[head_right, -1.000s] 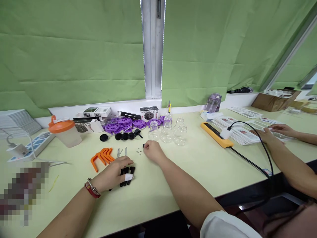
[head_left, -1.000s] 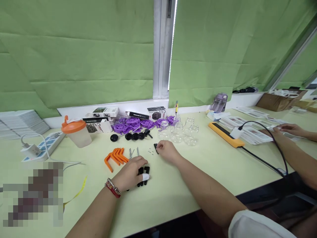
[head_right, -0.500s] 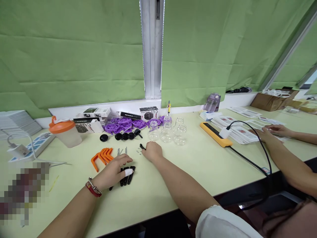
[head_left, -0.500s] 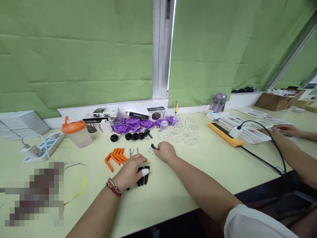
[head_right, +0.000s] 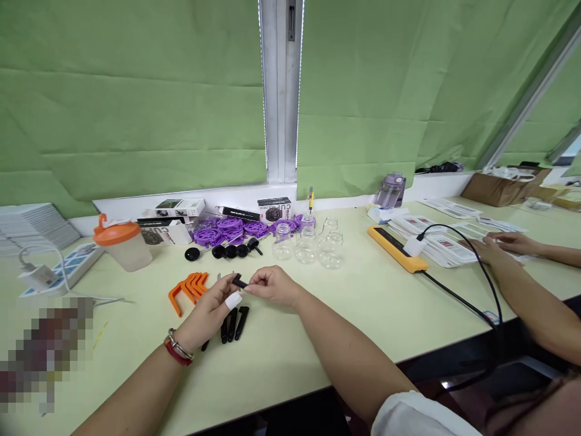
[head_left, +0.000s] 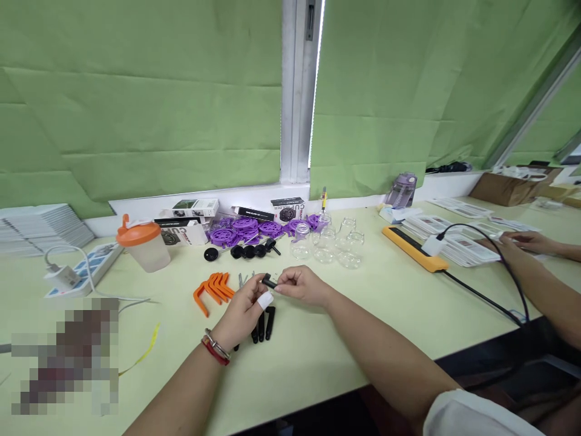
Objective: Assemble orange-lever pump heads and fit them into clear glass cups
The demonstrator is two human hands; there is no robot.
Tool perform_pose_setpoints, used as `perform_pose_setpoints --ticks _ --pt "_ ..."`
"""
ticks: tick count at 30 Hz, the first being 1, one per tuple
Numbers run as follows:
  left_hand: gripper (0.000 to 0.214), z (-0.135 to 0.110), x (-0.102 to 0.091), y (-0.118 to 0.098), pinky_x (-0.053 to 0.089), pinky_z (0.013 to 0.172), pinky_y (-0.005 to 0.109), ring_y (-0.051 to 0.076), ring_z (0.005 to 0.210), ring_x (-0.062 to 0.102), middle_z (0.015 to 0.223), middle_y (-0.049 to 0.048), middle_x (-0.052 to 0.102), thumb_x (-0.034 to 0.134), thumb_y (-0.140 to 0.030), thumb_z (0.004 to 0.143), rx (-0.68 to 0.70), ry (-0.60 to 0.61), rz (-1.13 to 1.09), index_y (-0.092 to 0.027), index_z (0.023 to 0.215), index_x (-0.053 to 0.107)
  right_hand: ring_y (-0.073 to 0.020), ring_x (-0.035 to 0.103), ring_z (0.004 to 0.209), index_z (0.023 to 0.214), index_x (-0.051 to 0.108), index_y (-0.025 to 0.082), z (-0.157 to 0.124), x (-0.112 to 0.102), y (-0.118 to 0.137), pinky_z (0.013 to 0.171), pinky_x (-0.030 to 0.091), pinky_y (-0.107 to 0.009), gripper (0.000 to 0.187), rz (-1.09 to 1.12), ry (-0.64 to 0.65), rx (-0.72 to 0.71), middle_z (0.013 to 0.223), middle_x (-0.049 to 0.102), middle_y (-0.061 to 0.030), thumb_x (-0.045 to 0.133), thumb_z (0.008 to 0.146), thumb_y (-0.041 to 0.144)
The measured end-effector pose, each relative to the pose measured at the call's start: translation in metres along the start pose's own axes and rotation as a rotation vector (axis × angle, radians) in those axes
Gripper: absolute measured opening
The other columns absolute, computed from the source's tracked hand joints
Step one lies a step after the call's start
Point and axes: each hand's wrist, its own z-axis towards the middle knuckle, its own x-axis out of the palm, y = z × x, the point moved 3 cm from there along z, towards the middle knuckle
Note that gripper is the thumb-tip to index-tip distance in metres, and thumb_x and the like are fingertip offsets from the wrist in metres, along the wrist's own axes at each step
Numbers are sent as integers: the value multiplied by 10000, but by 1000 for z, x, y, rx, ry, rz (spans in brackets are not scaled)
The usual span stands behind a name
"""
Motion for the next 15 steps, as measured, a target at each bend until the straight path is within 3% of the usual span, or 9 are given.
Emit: perform_pose_setpoints --ticks 3,5,12,14,15 --pt "195 0 1 -3 399 639 249 123 683 458 722 -15 499 500 -350 868 11 -14 -50 -165 900 553 -73 366 560 732 638 137 -2 6 8 510 295 -199 269 7 46 -56 629 479 32 673 720 403" --pt "228 0 0 -4 360 593 234 109 627 408 654 -33 440 503 -370 864 2 -26 -40 -168 761 520 -74 376 563 729 640 136 -3 6 10 511 308 -197 261 -15 61 -44 641 491 28 684 708 393" --pt "212 -4 6 -10 358 584 226 111 636 426 682 -26 469 465 -376 881 41 -6 41 -176 833 515 -84 441 585 743 684 160 -5 4 16 575 375 -202 167 -178 201 -177 621 495 32 691 715 325" --pt "220 -6 7 -12 356 555 222 108 595 432 647 -30 478 461 -389 883 32 3 69 -182 831 513 -110 523 669 854 698 166 0 -4 8 630 420 -218 210 -161 144 -148 735 586 -4 655 756 347" --pt "226 -7 8 -13 352 539 221 107 571 434 627 -32 486 465 -398 880 27 21 89 -185 823 511 -126 556 731 917 692 167 4 -11 2 665 440 -231 230 -152 54 -123 818 621 -27 615 790 343"
